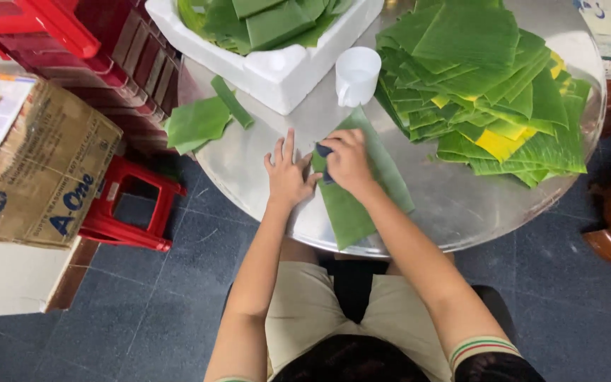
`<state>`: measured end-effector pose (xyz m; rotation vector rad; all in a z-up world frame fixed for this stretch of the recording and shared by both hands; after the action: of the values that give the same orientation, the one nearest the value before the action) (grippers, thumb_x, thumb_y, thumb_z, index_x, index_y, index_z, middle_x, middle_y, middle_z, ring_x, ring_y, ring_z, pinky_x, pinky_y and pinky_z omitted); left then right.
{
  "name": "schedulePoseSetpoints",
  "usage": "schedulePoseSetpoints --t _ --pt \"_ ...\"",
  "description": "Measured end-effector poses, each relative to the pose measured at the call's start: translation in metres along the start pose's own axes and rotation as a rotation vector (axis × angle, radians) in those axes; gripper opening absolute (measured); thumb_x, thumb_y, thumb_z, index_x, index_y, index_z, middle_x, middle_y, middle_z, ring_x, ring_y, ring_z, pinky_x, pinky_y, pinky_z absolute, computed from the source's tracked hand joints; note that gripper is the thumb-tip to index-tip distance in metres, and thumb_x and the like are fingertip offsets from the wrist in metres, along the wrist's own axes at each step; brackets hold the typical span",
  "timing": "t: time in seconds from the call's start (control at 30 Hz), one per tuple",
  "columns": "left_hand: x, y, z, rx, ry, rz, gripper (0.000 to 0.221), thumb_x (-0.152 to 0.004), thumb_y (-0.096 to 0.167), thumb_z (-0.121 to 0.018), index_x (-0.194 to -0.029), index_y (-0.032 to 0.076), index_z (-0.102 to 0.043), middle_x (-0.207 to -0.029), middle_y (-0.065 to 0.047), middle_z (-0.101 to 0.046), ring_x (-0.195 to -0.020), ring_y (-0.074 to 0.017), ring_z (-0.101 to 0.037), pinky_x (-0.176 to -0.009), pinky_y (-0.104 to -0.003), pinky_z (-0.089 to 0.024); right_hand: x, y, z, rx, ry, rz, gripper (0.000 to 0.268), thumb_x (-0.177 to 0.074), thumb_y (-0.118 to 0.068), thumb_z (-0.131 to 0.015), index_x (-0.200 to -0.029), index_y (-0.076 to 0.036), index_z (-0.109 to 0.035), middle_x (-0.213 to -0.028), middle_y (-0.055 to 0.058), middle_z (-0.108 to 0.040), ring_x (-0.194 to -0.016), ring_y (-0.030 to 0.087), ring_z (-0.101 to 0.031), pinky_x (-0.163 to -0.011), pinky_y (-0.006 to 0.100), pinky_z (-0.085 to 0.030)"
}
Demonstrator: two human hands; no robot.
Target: Cleaning banana leaves by wiping them individually with a cloth and stacking them on a metal table.
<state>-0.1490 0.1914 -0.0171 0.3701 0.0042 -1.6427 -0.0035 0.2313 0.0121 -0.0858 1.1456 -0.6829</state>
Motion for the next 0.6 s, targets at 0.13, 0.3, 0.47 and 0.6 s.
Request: schedulePoseSetpoints --t 0.13,0.3,0.47,0.6 --pt "-0.001 -0.012 -0.022 0.027 -0.015 0.018 0.048 -0.083 0.051 -0.073 -0.124 0.026 -0.074 -0.172 -0.009 -0.012 -0.151 -0.0382 -0.022 -0.112 -0.064 -0.025 0.031 0.007 -0.064 0.278 -0.524 -0.206 0.033 -0.092 -0.011 -0.061 -0.123 -0.016 -0.074 -0.127 0.004 -0.06 -0.123 0.031 -0.045 -0.091 0.054 -0.042" --pt "0.001 -0.013 -0.013 0.128 -0.014 0.01 0.062 -0.083 0.066 -0.067 -0.131 0.027 -0.07 -0.171 -0.011 -0.015 -0.15 -0.0398 -0.023 -0.113 -0.064 -0.025 0.025 0.055 -0.052 0.243 -0.426 -0.185 0.023 -0.091 -0.017 -0.072 -0.112 -0.023 -0.079 -0.117 -0.001 -0.061 -0.117 0.03 -0.051 -0.084 0.049 -0.045" --pt "0.0 -0.018 -0.018 0.163 -0.003 0.036 0.062 -0.083 0.069 -0.065 -0.13 0.029 -0.071 -0.171 -0.009 -0.016 -0.15 -0.0372 -0.023 -0.114 -0.062 -0.025 0.016 0.137 -0.035 0.401 -0.347 -0.261 0.021 -0.094 -0.023 -0.07 -0.112 -0.027 -0.079 -0.115 -0.003 -0.059 -0.115 0.029 -0.049 -0.086 0.049 -0.045" --pt "0.001 -0.019 -0.022 0.177 0.008 0.053 0.059 -0.083 0.067 -0.065 -0.129 0.031 -0.071 -0.171 -0.009 -0.018 -0.15 -0.0363 -0.024 -0.115 -0.061 -0.024 0.013 0.166 -0.029 0.541 -0.309 -0.361 0.019 -0.096 -0.02 -0.069 -0.111 -0.021 -0.08 -0.116 -0.002 -0.053 -0.114 0.028 -0.043 -0.081 0.044 -0.044"
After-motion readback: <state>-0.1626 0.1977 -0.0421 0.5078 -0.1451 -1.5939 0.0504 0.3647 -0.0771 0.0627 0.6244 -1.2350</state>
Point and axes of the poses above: each hand's wrist, its own x-axis away from the middle knuckle, its own z-axis out of the back of the hand, y = z × x, the point moved 9 cm from there along -x, towards the middle knuckle
